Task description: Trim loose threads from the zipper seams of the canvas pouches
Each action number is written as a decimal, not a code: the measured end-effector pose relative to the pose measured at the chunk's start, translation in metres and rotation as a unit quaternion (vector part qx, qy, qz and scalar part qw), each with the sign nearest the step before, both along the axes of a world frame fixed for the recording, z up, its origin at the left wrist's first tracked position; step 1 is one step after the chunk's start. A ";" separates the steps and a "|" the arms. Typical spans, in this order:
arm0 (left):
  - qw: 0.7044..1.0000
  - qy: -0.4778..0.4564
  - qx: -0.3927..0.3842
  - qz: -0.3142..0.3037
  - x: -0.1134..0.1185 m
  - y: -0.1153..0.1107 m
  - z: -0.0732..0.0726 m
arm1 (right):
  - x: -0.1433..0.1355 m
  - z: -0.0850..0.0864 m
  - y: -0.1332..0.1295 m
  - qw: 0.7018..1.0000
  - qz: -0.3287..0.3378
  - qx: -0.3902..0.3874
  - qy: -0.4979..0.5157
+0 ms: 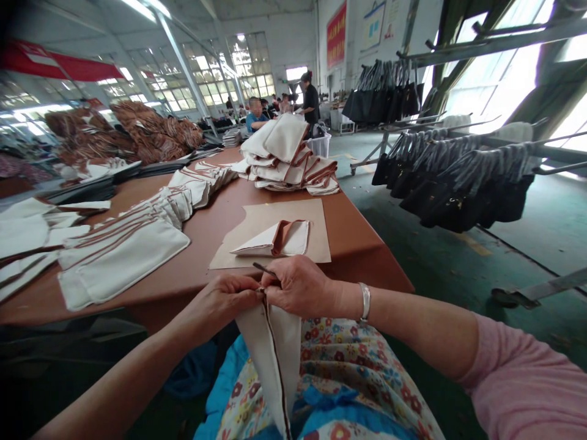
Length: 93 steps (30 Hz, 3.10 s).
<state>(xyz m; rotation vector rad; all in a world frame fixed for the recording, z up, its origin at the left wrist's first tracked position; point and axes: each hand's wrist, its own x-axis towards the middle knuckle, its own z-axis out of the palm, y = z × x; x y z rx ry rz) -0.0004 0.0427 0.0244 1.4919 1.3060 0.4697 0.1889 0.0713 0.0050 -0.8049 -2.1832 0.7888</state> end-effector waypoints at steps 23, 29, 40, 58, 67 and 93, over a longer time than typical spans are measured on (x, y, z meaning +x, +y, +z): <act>0.988 -0.142 -0.054 0.017 -0.003 -0.014 -0.013 | 0.028 -0.024 -0.016 0.950 0.109 0.292 -0.022; 0.996 -0.020 0.082 -0.039 -0.002 -0.015 0.006 | 0.030 0.002 -0.006 0.981 0.063 -0.156 0.093; 0.990 0.039 0.132 -0.045 0.005 -0.016 0.010 | 0.022 -0.002 0.011 0.989 0.130 -0.049 -0.045; 0.892 0.077 0.443 -0.046 -0.016 -0.024 -0.008 | 0.023 -0.002 0.009 0.895 0.099 -0.431 0.060; 0.771 0.256 0.574 -0.104 -0.004 -0.026 -0.011 | 0.020 -0.008 0.005 0.863 0.088 -0.487 0.105; 0.957 0.030 0.279 -0.066 -0.012 -0.020 -0.014 | 0.014 -0.005 0.008 0.937 0.075 -0.340 0.021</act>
